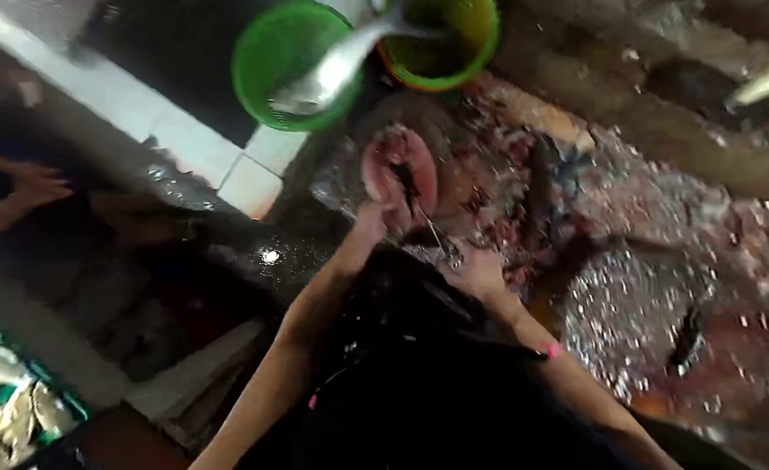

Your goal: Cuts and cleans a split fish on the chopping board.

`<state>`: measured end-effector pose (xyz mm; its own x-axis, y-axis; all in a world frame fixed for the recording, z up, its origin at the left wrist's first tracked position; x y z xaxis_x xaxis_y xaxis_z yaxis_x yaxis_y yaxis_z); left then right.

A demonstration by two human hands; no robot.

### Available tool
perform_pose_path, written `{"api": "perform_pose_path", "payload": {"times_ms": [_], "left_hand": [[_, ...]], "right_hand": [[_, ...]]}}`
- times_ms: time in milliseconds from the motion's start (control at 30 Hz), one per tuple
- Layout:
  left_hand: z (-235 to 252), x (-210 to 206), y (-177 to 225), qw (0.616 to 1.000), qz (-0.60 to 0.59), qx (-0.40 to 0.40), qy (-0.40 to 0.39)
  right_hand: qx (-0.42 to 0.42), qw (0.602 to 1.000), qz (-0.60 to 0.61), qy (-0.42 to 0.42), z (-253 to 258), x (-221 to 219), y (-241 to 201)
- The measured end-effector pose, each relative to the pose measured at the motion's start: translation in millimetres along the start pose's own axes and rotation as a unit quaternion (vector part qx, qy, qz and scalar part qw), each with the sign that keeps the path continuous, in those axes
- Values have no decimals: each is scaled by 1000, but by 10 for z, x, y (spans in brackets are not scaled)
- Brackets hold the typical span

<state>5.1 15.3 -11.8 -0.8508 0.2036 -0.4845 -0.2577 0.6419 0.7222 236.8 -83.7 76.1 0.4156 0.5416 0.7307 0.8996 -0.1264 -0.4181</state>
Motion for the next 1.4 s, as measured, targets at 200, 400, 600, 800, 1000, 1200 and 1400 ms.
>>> {"api": "perform_pose_path", "payload": {"times_ms": [200, 400, 600, 800, 1000, 1200, 1400], "left_hand": [[225, -217, 120, 991, -115, 1, 63], [253, -188, 105, 991, -122, -11, 52], [278, -153, 60, 992, -119, -16, 29], [305, -130, 160, 989, -128, -4, 76], [306, -133, 133, 989, -124, -4, 76], [296, -165, 205, 988, -131, 0, 82], [304, -108, 140, 992, -111, -9, 58]], "right_hand": [[0, 1000, -2, 30, 5, -237, -55], [-11, 998, -23, 53, -25, -322, -131], [10, 998, -22, 64, 305, -364, -195], [13, 996, -26, 80, 29, -352, -154], [23, 991, -80, 107, 210, -322, -212], [28, 992, -61, 110, 12, -286, -237], [65, 985, 146, 58, 356, -388, -307]]}}
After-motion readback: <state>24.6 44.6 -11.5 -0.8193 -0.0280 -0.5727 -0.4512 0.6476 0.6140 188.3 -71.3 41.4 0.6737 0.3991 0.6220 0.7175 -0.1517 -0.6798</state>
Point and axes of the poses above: each hand's wrist, its own z-axis towards the middle knuckle, its own x-axis out of the back of the hand, y = z × x, the point moved 2 cm from there along z, towards the middle knuckle, and after that the axes turned 13 degrees about -y, right-handed, at the moved point
